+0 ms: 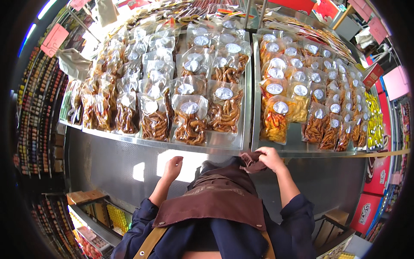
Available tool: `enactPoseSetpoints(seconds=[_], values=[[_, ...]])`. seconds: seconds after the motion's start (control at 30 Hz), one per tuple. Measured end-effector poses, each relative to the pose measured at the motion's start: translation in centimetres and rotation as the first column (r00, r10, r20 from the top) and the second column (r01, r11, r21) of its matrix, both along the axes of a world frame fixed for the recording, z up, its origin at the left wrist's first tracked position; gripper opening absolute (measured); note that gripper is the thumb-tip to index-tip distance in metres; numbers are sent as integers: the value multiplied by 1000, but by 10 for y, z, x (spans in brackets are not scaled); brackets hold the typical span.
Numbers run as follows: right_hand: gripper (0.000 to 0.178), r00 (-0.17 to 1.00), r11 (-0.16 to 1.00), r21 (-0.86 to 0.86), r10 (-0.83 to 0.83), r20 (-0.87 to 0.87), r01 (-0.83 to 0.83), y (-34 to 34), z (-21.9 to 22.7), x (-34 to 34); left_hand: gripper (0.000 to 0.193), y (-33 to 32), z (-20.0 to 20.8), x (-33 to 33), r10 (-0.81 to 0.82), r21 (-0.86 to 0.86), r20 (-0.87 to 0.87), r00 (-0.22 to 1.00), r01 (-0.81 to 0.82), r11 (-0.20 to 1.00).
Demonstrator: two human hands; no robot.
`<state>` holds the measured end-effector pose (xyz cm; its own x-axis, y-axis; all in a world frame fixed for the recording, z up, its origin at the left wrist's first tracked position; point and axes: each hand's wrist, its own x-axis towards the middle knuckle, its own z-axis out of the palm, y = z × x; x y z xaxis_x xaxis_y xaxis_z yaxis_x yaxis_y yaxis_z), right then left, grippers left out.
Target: The person wipes a stainless steel display counter with a cloth, then rinses the cloth at a sink. The person returns to the counter and stacks vacuum-sealed snack packages into neat rows.
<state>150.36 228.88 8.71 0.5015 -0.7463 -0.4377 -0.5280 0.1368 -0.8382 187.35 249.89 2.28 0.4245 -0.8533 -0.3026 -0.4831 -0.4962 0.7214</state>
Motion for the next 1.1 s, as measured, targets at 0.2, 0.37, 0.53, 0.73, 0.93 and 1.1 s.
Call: enactPoseSetpoints(seconds=[0.2, 0.37, 0.53, 0.73, 0.93, 1.1], values=[[27, 972, 780, -591, -234, 27, 205, -45, 7, 8, 21, -79, 17, -14, -71, -85, -81, 994, 64, 994], [42, 808, 755, -580, -118, -578, -305, -53, -28, 30, 20, -129, 50, -16, -76, -108, -126, 989, 63, 992], [53, 923, 634, -745, -127, -364, -207, -78, -56, 59, 21, -172, 86, 17, -16, -191, -85, 996, -1, 982], [60, 936, 622, -771, -176, -304, -134, -161, -83, 112, 25, -261, 120, 53, -95, -201, 173, 980, 130, 971], [53, 809, 635, -765, -391, -439, -108, -204, -102, 151, 29, -387, 140, 90, -278, -253, 446, 851, 418, 873], [53, 794, 544, -835, -473, -382, -78, -194, -106, 158, 36, -488, 134, 108, -375, -179, 487, 789, 510, 841]])
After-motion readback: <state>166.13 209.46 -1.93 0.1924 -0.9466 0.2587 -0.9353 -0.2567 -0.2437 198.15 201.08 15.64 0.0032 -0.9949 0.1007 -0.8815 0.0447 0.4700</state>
